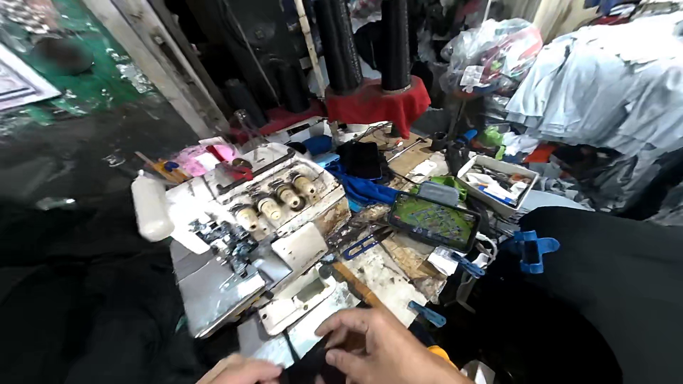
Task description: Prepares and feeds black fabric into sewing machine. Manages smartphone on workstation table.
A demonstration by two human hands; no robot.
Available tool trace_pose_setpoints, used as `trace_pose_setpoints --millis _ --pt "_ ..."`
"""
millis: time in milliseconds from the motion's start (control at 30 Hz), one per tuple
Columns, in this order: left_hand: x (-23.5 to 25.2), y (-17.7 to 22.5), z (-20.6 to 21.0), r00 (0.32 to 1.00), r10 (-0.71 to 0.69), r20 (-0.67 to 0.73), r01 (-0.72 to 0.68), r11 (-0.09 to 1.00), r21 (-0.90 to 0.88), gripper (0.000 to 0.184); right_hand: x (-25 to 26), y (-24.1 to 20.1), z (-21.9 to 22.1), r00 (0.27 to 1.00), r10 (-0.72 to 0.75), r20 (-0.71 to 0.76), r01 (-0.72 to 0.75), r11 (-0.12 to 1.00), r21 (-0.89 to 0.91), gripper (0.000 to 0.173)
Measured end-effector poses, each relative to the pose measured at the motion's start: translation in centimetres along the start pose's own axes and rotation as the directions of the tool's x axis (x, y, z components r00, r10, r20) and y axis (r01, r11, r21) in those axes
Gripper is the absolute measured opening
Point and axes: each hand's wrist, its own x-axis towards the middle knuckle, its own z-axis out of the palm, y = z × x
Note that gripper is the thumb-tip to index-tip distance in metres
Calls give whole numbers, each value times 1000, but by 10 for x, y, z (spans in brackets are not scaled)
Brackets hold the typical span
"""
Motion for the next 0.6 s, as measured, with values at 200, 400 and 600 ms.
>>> trace_pose_setpoints --millis 200,400,600 --pt "0 2 17 996 0 -91 9 995 96 13 7 -7 -5 994 106 -39 -104 993 50 26" --pt "4 17 11 997 -4 -79 4 1000 6 13 10 -5 -8 1000 23 -9 -22 997 68 31" --pt "20 -15 46 994 -60 -95 65 997 46 10 20 -18 -11 999 16 27 -18 998 53 40"
